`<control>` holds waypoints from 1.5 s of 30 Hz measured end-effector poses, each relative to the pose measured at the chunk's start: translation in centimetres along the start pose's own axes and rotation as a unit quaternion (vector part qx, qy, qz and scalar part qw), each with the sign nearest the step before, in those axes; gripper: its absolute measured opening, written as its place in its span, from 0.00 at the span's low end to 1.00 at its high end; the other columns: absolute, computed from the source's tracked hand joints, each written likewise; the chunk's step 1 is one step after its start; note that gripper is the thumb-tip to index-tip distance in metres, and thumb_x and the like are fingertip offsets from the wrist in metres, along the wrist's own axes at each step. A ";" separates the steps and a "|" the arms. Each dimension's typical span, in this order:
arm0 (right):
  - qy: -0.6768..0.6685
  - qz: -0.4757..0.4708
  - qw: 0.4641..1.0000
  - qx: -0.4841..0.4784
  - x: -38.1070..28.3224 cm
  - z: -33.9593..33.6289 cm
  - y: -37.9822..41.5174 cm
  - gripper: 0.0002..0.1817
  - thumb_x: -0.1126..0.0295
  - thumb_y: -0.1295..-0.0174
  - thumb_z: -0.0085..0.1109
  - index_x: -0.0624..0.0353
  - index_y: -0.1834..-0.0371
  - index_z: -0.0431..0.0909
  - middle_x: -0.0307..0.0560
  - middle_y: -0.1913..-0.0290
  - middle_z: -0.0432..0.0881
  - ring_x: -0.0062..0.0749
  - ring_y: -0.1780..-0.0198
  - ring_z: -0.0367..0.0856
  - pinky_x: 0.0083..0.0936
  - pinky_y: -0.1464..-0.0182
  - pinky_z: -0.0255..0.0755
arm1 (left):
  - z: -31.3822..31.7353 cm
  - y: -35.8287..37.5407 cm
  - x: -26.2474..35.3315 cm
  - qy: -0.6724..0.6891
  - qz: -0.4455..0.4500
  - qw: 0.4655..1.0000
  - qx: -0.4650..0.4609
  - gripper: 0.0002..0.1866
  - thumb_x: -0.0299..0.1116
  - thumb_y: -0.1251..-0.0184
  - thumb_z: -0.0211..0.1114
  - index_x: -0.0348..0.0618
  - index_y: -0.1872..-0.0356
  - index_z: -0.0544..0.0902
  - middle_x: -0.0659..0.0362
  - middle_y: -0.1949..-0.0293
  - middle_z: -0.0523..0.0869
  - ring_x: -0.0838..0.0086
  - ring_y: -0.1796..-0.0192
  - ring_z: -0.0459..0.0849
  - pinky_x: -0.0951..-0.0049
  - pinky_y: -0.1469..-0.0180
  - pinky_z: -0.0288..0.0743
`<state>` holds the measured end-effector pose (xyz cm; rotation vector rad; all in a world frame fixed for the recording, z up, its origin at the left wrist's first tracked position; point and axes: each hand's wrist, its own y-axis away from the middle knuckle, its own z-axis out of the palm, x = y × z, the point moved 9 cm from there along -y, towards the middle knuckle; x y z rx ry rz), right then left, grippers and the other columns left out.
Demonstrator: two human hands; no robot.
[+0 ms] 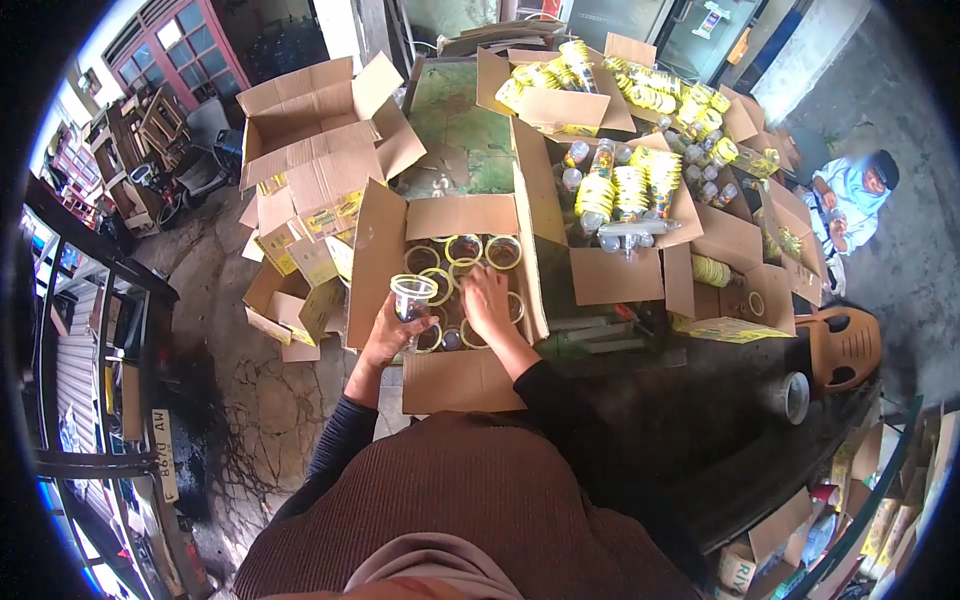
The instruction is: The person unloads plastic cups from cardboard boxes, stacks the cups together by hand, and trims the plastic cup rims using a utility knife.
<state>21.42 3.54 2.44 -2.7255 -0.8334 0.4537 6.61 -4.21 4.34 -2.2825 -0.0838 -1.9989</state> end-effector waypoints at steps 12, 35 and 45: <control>-0.126 -0.061 0.981 0.132 -3.6 -12.6 -3.1 0.05 0.74 0.44 0.58 0.54 0.65 0.78 0.43 0.59 0.77 0.40 0.53 0.73 0.38 0.48 0.65 | -2.3 1.4 0.8 -0.113 -0.029 0.993 0.033 0.32 0.45 0.52 0.78 0.37 0.51 0.75 0.53 0.59 0.86 0.69 0.57 0.84 0.67 0.54 0.77; -0.183 -0.085 0.971 0.126 -4.5 -15.5 -3.9 0.09 0.72 0.41 0.57 0.59 0.58 0.75 0.49 0.61 0.78 0.45 0.58 0.75 0.40 0.52 0.66 | -1.8 2.5 0.9 -0.150 -0.003 0.989 0.005 0.34 0.40 0.50 0.78 0.37 0.44 0.73 0.57 0.57 0.85 0.75 0.56 0.82 0.70 0.54 0.78; -0.414 -0.065 0.907 0.029 -6.6 -10.2 -2.6 0.11 0.68 0.35 0.55 0.55 0.51 0.75 0.45 0.56 0.77 0.43 0.53 0.74 0.39 0.50 0.66 | -4.1 3.5 1.3 -0.038 -0.081 0.994 0.058 0.27 0.34 0.50 0.76 0.36 0.50 0.77 0.55 0.63 0.86 0.74 0.62 0.84 0.72 0.58 0.78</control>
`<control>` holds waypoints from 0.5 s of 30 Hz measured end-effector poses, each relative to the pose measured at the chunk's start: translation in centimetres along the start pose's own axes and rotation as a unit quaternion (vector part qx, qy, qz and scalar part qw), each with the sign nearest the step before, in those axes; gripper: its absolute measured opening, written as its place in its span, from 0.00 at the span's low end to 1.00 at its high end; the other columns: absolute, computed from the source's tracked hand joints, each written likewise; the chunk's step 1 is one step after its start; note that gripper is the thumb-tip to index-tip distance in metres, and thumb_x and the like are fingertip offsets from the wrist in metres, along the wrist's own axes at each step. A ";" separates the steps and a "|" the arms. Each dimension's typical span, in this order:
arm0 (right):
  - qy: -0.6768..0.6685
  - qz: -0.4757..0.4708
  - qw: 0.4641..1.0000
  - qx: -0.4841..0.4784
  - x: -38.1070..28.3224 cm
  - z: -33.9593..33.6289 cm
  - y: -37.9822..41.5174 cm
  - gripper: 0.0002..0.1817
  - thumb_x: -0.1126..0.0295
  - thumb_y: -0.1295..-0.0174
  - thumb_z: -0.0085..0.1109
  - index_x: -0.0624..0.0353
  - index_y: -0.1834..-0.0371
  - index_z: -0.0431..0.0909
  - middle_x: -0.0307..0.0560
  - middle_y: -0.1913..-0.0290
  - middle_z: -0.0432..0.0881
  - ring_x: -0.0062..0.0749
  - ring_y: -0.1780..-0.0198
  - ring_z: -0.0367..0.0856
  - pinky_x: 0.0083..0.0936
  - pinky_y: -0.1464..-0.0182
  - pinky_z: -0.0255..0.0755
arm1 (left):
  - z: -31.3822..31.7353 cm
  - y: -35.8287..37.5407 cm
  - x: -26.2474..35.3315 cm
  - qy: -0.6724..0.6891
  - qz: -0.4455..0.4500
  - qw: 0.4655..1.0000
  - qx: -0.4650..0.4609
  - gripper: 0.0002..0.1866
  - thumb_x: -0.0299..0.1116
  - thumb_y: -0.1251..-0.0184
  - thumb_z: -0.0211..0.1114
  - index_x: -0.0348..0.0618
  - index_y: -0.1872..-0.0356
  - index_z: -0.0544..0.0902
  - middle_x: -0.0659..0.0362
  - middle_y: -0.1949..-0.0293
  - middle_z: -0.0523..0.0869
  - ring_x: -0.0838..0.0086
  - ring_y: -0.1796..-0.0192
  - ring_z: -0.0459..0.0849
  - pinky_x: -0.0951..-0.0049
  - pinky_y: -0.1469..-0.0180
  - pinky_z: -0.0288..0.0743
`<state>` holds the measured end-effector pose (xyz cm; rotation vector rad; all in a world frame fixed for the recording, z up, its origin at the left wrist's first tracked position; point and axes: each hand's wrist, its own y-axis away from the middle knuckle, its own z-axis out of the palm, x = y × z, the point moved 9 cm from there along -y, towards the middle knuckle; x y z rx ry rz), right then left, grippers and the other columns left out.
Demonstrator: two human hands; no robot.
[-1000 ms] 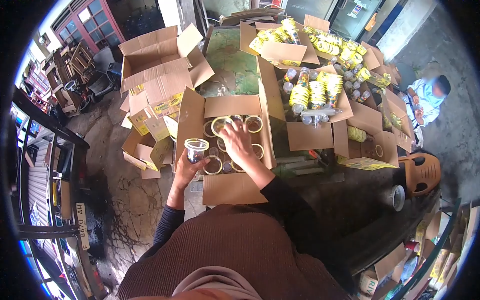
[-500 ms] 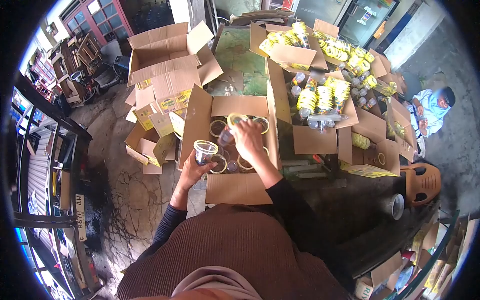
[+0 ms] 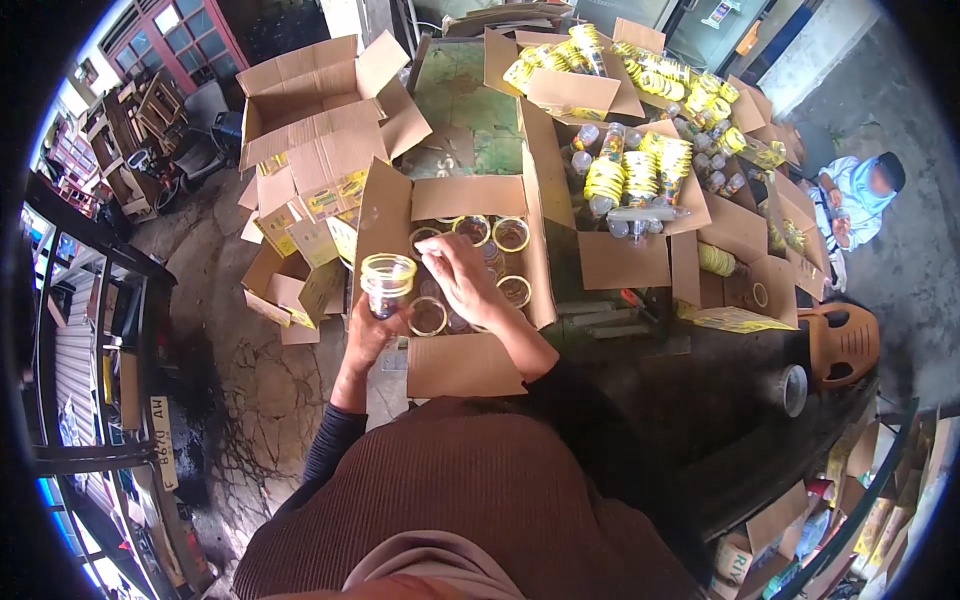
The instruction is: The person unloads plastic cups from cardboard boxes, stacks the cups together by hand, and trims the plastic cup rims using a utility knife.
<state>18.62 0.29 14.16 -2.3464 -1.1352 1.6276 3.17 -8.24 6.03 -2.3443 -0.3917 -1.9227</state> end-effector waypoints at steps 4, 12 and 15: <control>0.297 -0.085 0.929 -0.204 4.8 7.2 5.0 0.09 0.77 0.51 0.60 0.51 0.67 0.83 0.40 0.57 0.76 0.40 0.51 0.71 0.34 0.50 0.68 | -1.9 0.4 -1.3 0.044 0.028 0.998 0.033 0.25 0.35 0.48 0.75 0.35 0.51 0.76 0.60 0.66 0.85 0.80 0.65 0.80 0.76 0.62 0.76; 0.223 -0.084 0.963 -0.129 3.3 4.3 4.0 0.06 0.76 0.51 0.63 0.52 0.72 0.84 0.37 0.59 0.81 0.35 0.53 0.71 0.33 0.50 0.68 | -2.0 1.2 -1.7 0.107 0.011 0.994 0.026 0.22 0.33 0.47 0.75 0.36 0.54 0.76 0.61 0.67 0.83 0.81 0.67 0.79 0.76 0.65 0.76; 0.247 -0.067 0.966 -0.042 -0.4 -2.3 2.6 0.06 0.76 0.49 0.63 0.53 0.69 0.83 0.38 0.61 0.81 0.36 0.54 0.72 0.33 0.49 0.67 | -1.9 1.5 -1.4 0.080 0.012 0.996 0.031 0.23 0.33 0.47 0.75 0.35 0.54 0.75 0.60 0.67 0.83 0.81 0.66 0.80 0.76 0.64 0.76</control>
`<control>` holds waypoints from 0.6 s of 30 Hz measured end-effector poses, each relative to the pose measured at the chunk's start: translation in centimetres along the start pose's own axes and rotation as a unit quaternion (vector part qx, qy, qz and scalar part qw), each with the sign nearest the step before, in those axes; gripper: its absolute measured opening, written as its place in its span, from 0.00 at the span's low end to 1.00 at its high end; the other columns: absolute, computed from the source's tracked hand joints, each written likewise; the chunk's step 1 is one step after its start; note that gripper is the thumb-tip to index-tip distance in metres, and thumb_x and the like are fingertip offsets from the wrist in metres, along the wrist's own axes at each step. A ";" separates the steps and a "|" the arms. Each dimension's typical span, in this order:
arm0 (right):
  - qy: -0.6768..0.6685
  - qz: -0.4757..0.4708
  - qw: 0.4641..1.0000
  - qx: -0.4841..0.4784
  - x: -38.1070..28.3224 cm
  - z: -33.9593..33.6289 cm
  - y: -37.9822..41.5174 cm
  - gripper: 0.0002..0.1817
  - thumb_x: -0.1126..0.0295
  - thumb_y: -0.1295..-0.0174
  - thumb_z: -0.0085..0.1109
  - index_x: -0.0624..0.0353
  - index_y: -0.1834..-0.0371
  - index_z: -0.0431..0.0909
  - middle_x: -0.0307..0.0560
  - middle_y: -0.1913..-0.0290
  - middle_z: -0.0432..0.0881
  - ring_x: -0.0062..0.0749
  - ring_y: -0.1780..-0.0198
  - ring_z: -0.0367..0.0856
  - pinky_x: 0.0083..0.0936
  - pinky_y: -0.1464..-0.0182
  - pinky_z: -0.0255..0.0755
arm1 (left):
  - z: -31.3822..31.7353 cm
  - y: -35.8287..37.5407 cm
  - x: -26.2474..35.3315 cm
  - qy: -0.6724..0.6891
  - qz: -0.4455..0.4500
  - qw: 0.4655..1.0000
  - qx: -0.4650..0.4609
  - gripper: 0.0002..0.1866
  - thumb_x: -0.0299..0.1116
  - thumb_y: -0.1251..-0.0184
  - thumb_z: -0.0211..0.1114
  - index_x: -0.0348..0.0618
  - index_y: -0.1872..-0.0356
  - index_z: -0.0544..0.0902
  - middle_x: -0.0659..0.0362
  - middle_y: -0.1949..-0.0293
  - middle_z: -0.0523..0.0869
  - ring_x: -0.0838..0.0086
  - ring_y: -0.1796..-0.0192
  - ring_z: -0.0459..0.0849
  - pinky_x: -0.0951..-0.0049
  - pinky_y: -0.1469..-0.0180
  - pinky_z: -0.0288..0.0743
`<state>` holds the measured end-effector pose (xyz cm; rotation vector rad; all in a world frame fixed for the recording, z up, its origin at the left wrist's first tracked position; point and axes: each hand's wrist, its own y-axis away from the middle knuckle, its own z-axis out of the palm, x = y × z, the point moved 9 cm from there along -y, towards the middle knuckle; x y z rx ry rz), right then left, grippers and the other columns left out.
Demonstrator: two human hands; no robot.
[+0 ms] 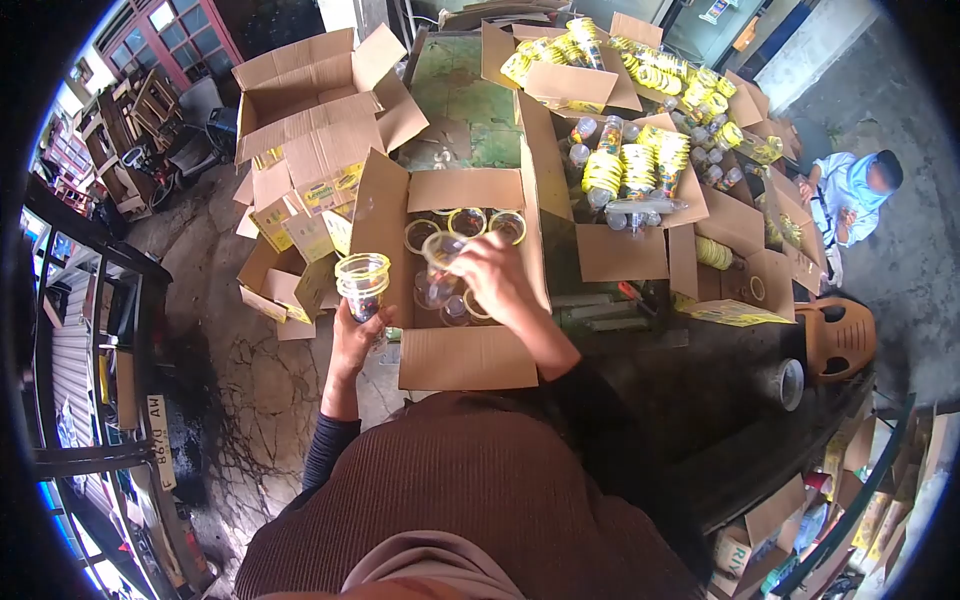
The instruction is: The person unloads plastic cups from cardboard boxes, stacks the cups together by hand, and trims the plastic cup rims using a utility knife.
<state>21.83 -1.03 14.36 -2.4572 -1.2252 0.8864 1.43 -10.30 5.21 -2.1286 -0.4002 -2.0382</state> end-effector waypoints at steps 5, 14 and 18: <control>0.118 0.027 0.993 0.001 -0.9 -4.3 2.8 0.10 0.77 0.49 0.59 0.51 0.63 0.82 0.37 0.62 0.77 0.36 0.53 0.71 0.34 0.52 0.64 | 0.5 0.4 0.9 0.011 0.014 1.000 -0.001 0.25 0.34 0.47 0.75 0.35 0.51 0.75 0.60 0.66 0.84 0.80 0.64 0.81 0.76 0.61 0.77; 0.170 0.058 0.973 -0.141 4.0 6.6 8.2 0.07 0.65 0.41 0.58 0.55 0.66 0.79 0.42 0.59 0.79 0.36 0.50 0.71 0.39 0.50 0.60 | 3.2 0.1 -0.5 -0.051 -0.018 0.996 -0.064 0.30 0.39 0.49 0.77 0.37 0.48 0.74 0.55 0.62 0.86 0.76 0.62 0.83 0.73 0.59 0.77; 0.194 0.086 0.974 -0.078 2.1 1.2 5.2 0.07 0.65 0.42 0.59 0.54 0.65 0.78 0.41 0.61 0.78 0.36 0.52 0.71 0.38 0.53 0.59 | 3.7 -0.1 0.1 -0.117 0.045 0.990 -0.066 0.32 0.41 0.50 0.77 0.36 0.47 0.74 0.50 0.56 0.85 0.63 0.53 0.85 0.65 0.52 0.77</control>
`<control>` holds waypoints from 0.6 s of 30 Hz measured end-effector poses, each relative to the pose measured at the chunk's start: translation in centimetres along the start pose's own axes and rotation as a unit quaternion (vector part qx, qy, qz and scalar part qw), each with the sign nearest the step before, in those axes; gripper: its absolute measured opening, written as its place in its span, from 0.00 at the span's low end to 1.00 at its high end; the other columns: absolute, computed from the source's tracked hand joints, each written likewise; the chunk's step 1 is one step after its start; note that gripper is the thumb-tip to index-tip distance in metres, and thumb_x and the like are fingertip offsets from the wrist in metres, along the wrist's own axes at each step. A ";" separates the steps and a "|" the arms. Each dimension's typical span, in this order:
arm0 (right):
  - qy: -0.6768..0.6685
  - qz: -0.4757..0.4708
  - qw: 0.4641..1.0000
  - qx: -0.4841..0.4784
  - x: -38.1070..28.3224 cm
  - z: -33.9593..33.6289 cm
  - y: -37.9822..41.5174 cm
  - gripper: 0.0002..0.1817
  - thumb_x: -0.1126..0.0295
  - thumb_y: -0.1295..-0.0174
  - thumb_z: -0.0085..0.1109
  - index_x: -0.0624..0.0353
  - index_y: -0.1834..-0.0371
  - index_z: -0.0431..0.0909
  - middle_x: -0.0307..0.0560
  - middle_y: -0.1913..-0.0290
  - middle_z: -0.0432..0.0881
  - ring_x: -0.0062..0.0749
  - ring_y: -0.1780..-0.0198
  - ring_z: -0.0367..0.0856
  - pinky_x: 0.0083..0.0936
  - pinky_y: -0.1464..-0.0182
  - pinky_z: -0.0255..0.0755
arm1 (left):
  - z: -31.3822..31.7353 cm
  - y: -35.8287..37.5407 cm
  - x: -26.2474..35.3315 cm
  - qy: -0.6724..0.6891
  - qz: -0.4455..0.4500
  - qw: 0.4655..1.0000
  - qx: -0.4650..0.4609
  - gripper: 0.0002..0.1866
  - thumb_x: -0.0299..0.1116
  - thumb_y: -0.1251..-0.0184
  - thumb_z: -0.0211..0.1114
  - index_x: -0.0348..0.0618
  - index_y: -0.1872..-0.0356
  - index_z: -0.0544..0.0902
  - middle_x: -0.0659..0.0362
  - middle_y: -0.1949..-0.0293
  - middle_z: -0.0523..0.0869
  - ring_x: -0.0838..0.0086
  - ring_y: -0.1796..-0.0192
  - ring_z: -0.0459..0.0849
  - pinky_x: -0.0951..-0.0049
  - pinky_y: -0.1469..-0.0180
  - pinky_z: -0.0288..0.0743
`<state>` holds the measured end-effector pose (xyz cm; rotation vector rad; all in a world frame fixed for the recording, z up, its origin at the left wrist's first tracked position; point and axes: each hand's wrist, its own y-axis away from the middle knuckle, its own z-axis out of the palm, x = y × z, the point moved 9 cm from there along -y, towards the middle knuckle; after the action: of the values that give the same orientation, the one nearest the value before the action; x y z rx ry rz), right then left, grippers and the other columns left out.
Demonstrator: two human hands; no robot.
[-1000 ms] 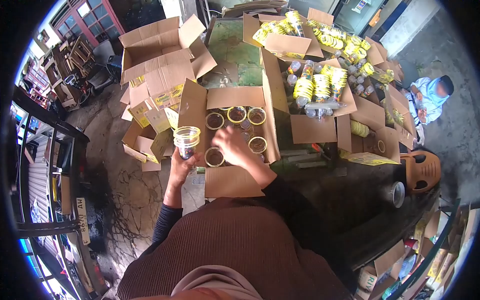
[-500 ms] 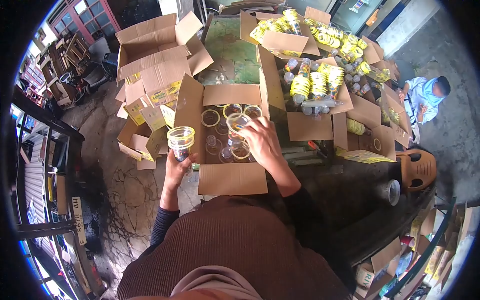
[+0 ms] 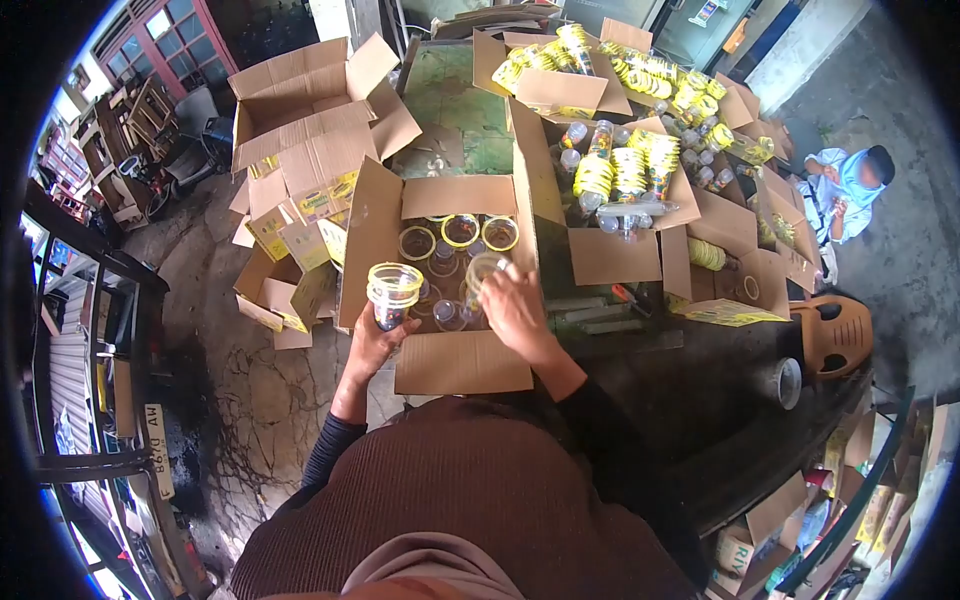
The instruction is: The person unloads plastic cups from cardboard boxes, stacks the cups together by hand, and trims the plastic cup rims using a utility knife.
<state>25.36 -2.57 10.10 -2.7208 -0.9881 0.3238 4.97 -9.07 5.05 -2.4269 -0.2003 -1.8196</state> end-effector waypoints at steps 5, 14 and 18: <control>-0.096 0.020 0.981 0.166 0.8 -12.1 -2.5 0.05 0.69 0.42 0.60 0.53 0.63 0.77 0.41 0.62 0.78 0.40 0.54 0.72 0.40 0.51 0.61 | 0.7 0.1 2.3 -0.065 0.065 0.996 -0.004 0.35 0.42 0.52 0.78 0.34 0.46 0.72 0.46 0.53 0.84 0.56 0.51 0.84 0.61 0.50 0.77; -0.314 -0.121 0.940 -0.050 -5.7 -4.6 -4.1 0.15 0.59 0.30 0.48 0.60 0.56 0.77 0.50 0.59 0.77 0.44 0.52 0.72 0.40 0.46 0.62 | 3.6 0.0 4.6 -0.021 0.060 0.997 -0.042 0.35 0.37 0.51 0.76 0.35 0.42 0.72 0.46 0.55 0.85 0.62 0.51 0.85 0.64 0.50 0.78; -0.435 0.057 0.896 0.069 1.8 -3.6 -5.8 0.12 0.64 0.29 0.48 0.61 0.59 0.77 0.53 0.61 0.77 0.45 0.55 0.77 0.39 0.51 0.69 | 2.2 -0.6 1.1 0.004 0.010 1.000 -0.018 0.32 0.35 0.50 0.76 0.35 0.44 0.73 0.49 0.56 0.86 0.66 0.54 0.85 0.67 0.52 0.78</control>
<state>24.21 2.41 15.00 -2.4754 -0.9073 1.6583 7.22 -8.09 5.47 -2.4346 -0.1452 -1.8410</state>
